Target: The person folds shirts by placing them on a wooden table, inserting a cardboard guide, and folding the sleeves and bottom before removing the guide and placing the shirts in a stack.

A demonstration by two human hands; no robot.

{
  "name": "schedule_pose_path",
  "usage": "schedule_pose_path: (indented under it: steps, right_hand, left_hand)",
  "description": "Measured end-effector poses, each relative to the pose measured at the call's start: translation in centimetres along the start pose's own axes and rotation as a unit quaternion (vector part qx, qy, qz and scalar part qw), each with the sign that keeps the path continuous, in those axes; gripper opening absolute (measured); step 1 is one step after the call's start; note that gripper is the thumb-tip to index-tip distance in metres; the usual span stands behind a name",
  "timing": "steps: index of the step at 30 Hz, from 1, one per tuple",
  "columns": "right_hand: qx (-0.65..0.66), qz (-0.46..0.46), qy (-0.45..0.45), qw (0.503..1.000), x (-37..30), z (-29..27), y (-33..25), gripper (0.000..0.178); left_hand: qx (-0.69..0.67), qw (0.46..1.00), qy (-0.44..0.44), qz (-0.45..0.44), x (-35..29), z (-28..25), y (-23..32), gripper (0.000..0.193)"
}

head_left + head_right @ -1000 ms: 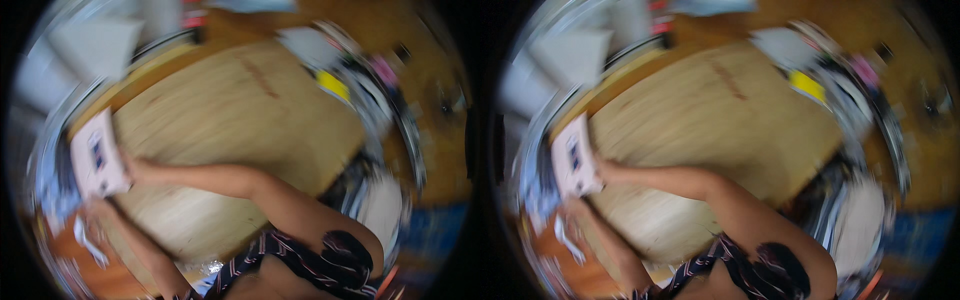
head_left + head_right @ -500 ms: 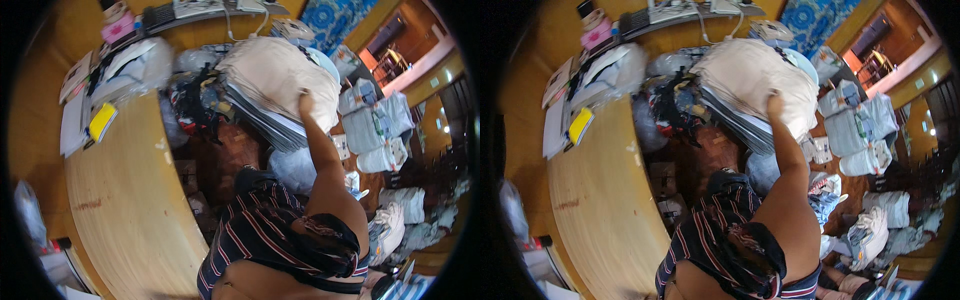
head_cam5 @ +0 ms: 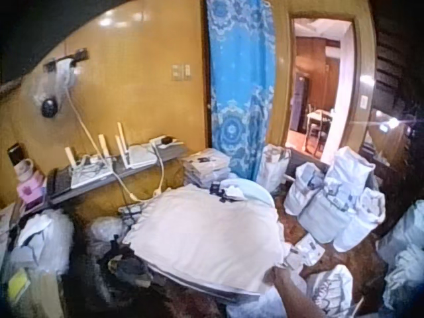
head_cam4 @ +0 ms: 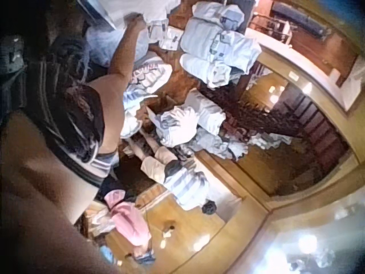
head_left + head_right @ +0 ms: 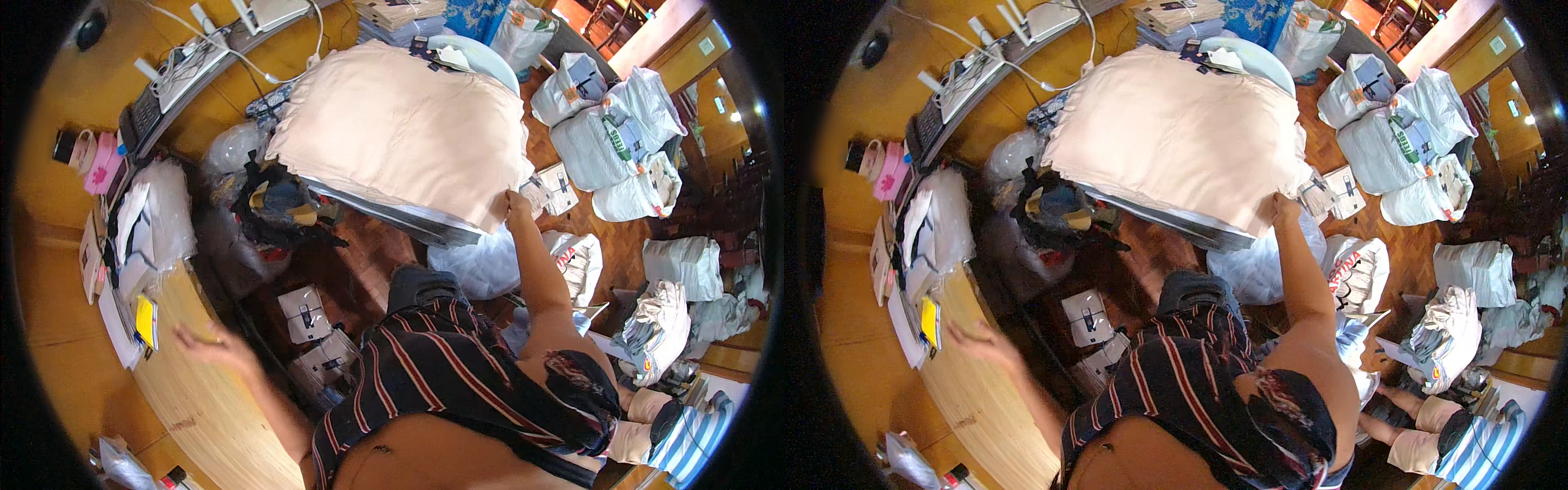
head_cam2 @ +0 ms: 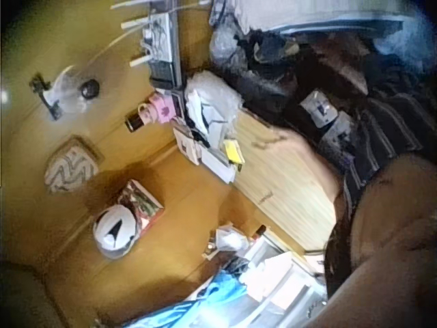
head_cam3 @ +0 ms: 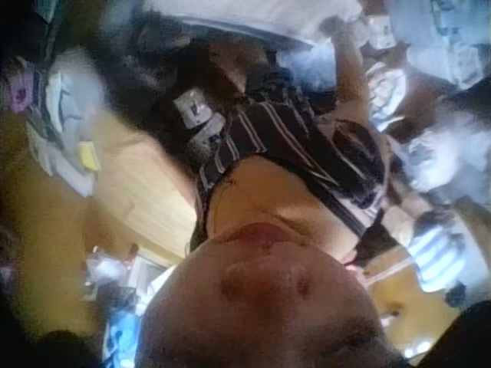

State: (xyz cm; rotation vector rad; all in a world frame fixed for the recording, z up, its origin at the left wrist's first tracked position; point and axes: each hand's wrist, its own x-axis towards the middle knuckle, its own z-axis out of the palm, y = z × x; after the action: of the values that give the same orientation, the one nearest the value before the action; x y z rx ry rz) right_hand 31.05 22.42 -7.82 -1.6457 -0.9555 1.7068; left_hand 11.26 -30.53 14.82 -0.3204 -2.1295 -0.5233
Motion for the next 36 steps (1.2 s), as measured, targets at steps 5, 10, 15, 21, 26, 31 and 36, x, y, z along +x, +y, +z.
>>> schedule_pose_path:
  steps: [5, 10, 15, 21, 26, 31, 36]
  right_hand:
    - [-0.039, 0.19, 0.052, 0.98, -2.9, -1.0, -3.4, 0.02]
    - [-0.004, 0.267, 0.053, 0.962, -1.7, -1.9, -3.8, 0.014]
    - [-0.212, -0.26, 0.196, 0.922, 1.3, -4.0, -0.8, 0.009]
    - [-0.117, -0.561, 0.054, 0.817, -11.2, 4.1, -12.1, 0.014]
    - [-0.192, -0.554, -0.594, 0.552, -27.5, 11.1, -12.4, 0.017]
    - [-0.236, -0.66, -0.552, 0.452, -33.1, 11.3, -15.4, 0.036]
    - [-0.363, -0.667, -0.442, 0.479, -28.8, 19.8, -9.5, 0.026]
  left_hand:
    - [-0.148, 0.98, -0.132, 0.023, -0.6, 7.2, 12.6, 0.045]
    - [-0.21, 0.943, -0.252, 0.06, -3.3, 8.4, 18.7, 0.042]
    - [-0.249, 0.919, -0.29, 0.101, -4.9, 9.2, 20.1, 0.042]
    - [-0.318, 0.897, -0.287, 0.104, -3.0, 9.6, 19.8, 0.042]
    - [-0.353, 0.888, -0.194, 0.223, 2.4, 8.9, 21.6, 0.048]
    - [-0.316, 0.901, -0.239, 0.174, 5.5, 4.5, 16.6, 0.015]
    - [-0.345, 0.939, -0.006, -0.009, 6.1, -4.5, 15.2, 0.012]
